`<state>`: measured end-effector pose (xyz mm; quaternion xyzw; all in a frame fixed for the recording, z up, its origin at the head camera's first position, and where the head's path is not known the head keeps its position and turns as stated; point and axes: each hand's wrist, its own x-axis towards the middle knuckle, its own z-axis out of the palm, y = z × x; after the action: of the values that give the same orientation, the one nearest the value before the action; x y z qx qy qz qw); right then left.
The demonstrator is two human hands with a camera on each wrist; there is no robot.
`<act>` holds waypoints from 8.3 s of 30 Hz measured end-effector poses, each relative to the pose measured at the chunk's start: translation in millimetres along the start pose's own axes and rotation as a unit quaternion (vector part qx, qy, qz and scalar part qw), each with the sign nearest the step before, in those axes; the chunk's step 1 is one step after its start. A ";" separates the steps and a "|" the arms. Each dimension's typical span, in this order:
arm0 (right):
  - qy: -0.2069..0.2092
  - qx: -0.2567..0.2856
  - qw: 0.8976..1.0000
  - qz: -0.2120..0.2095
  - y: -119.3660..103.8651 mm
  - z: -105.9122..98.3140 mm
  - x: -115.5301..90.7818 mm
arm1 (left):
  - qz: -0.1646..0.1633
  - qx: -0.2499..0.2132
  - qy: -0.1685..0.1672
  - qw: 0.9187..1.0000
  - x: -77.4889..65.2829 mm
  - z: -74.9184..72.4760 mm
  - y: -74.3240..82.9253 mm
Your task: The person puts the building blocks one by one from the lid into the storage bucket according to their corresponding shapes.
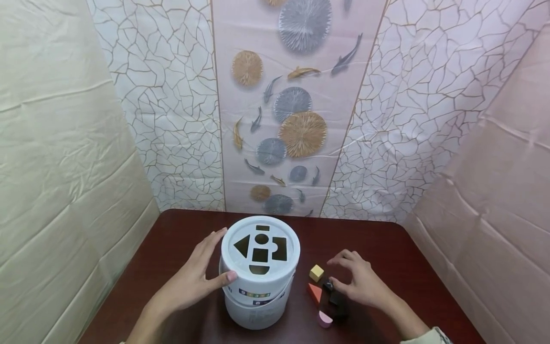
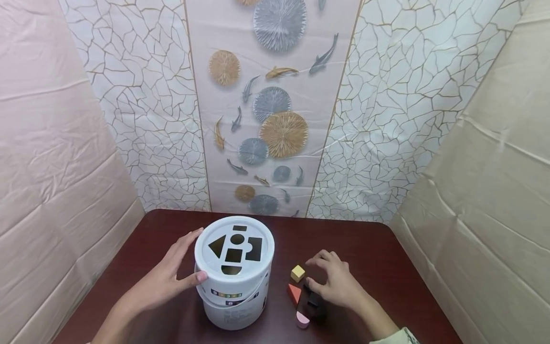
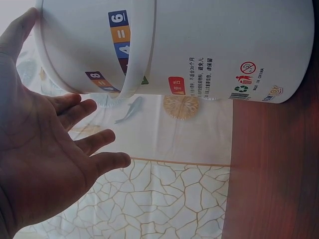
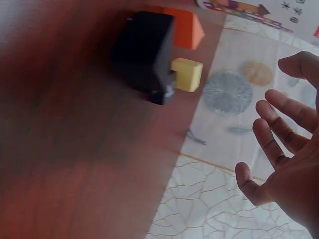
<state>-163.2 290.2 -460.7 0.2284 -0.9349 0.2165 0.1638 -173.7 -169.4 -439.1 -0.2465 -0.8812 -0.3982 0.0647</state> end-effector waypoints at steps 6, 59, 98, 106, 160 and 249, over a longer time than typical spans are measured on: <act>-0.016 0.013 1.000 0.014 5.0 9.3 -15.2 | -0.004 0.000 -0.004 1.000 0.4 0.1 0.4; -0.150 0.021 0.988 0.007 -2.9 55.7 -4.2 | -0.011 -0.005 -0.007 1.000 -1.7 0.4 0.4; -0.100 0.080 0.992 -0.022 -18.9 28.3 5.2 | -0.013 0.003 -0.005 1.000 -3.4 2.0 0.5; -0.098 0.058 0.993 -0.026 -24.9 18.6 7.7 | -0.010 0.002 -0.004 1.000 -3.2 1.3 1.7; 0.060 0.037 0.992 -0.100 -63.4 -35.7 37.1 | -0.017 0.001 -0.007 1.000 -3.9 2.7 -1.2; -0.003 0.086 0.983 -0.165 -160.5 11.6 131.9 | -0.006 -0.004 -0.004 1.000 -4.1 4.7 -3.3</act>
<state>-196.8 108.9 -364.2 0.3932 -0.8629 0.2651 0.1747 -171.3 -169.4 -445.8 -0.2434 -0.8811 -0.4014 0.0577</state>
